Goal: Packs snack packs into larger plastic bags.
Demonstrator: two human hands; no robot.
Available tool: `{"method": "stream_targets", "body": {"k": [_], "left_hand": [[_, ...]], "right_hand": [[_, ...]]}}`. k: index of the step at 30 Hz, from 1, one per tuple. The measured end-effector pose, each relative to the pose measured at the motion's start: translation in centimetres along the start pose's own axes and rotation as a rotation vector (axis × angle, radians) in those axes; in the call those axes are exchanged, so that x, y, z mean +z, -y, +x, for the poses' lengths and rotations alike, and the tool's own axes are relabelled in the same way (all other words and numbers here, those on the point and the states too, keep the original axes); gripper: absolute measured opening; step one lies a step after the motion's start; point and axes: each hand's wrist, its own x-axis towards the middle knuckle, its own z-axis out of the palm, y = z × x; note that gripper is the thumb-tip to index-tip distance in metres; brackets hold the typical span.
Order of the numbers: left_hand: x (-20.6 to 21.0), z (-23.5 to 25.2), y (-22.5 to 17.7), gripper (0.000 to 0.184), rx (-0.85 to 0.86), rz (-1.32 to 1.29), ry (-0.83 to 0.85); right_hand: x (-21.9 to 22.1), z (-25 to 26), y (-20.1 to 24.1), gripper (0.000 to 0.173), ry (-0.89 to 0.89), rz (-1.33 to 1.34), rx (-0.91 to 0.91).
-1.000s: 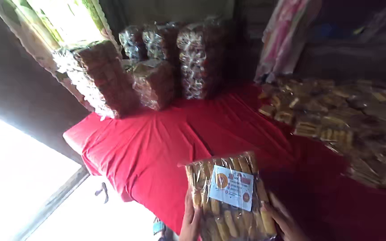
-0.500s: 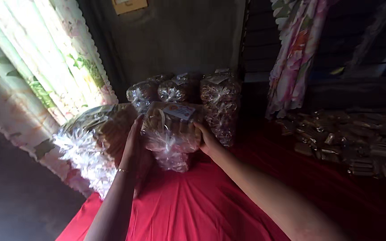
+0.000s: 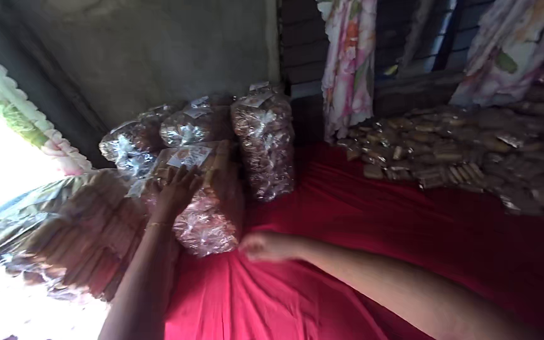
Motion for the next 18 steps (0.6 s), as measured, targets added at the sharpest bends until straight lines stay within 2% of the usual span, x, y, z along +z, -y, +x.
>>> {"method": "stream_targets", "body": {"k": [3,5,8,9,11,13,15,16,17,18], "left_hand": [[-1.2,0.4,0.5,0.052,0.013,-0.104,-0.030],[-1.2,-0.6,-1.5,0.053,-0.005,-0.194,-0.194],[1.4,-5.4,-9.0,0.051,-0.037,-0.340,-0.429],[3.3,-8.2,-12.2,0.049,0.007,-0.366,-0.448],[10.0,-15.3,-20.2,0.045,0.201,-0.514,-0.428],[19.8,-22.5,-28.5,0.041,0.385,-0.853,-0.257],[29.1,-29.4,-37.9,0.038,0.325,-1.229,0.168],[31.6,-33.2,-43.4,0.040,0.311,-1.266,0.366],[34.2,-36.7,-48.5,0.041,0.455,-1.180,0.473],[35.7,-39.7,-53.8,0.037,0.688,-1.062,0.544]], "right_hand": [[3.7,-12.6,-3.9,0.037,0.382,-0.116,-0.012],[6.0,-21.3,-8.3,0.036,0.409,-0.094,0.016],[9.1,-34.6,-14.1,0.037,0.196,0.136,0.115],[10.0,-39.0,-15.5,0.037,0.093,0.223,0.159],[12.0,-47.8,-17.7,0.037,-0.211,0.310,0.211],[12.8,-55.8,-18.4,0.039,-0.520,0.323,0.331],[13.2,-62.9,-19.3,0.043,-0.745,0.367,0.503],[13.2,-65.9,-19.3,0.043,-0.837,0.385,0.549],[13.2,-68.7,-19.4,0.044,-0.921,0.385,0.566],[13.1,-71.3,-19.6,0.042,-1.004,0.382,0.571]]}}
